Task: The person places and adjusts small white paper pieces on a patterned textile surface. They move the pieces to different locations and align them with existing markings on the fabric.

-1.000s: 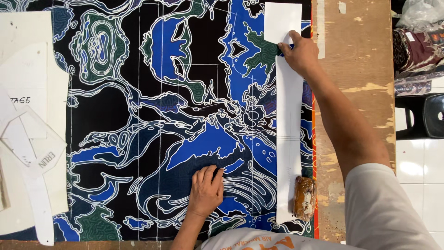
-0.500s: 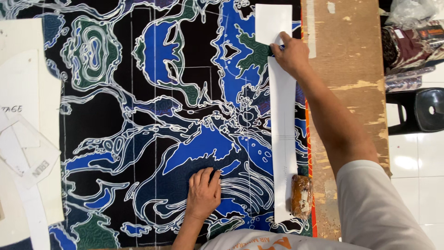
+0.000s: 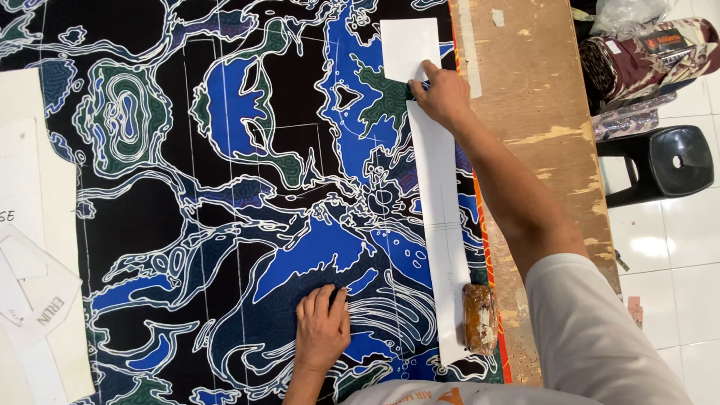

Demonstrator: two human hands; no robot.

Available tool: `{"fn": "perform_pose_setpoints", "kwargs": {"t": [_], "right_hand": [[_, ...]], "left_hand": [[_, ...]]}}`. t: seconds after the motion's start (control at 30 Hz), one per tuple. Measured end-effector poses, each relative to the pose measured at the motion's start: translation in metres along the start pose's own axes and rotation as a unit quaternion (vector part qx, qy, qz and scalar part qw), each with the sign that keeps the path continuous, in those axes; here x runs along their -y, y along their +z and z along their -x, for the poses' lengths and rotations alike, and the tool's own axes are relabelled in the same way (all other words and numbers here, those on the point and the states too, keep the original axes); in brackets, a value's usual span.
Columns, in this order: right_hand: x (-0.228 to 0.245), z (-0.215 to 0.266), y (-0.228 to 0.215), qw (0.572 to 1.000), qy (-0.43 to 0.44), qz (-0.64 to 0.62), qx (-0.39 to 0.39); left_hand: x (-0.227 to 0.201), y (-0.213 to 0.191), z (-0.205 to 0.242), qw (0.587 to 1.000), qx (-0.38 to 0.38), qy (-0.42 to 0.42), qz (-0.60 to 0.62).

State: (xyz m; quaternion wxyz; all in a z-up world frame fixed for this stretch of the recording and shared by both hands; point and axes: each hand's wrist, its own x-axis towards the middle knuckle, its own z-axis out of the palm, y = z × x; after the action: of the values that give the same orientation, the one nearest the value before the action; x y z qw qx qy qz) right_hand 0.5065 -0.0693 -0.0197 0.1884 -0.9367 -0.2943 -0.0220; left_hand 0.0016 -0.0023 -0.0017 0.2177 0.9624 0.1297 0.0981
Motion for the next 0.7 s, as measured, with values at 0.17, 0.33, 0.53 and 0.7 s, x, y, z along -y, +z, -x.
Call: {"fn": "perform_pose_setpoints", "kwargs": {"t": [0.17, 0.33, 0.53, 0.7], "right_hand": [[0.0040, -0.0009, -0.0044, 0.999, 0.024, 0.000, 0.033], [0.0037, -0.0013, -0.0020, 0.999, 0.019, 0.009, 0.027], [-0.0011, -0.0010, 0.0025, 1.000, -0.006, 0.003, -0.006], [-0.0004, 0.0007, 0.0003, 1.000, -0.002, -0.003, -0.005]], "left_hand": [[0.0007, 0.0028, 0.0009, 1.000, 0.007, 0.001, -0.010], [0.0013, 0.0016, 0.0010, 1.000, 0.004, 0.004, -0.006], [0.0025, 0.0004, 0.0011, 1.000, 0.011, 0.007, 0.004], [0.0022, -0.0011, 0.0009, 1.000, 0.005, 0.008, 0.010]]}}
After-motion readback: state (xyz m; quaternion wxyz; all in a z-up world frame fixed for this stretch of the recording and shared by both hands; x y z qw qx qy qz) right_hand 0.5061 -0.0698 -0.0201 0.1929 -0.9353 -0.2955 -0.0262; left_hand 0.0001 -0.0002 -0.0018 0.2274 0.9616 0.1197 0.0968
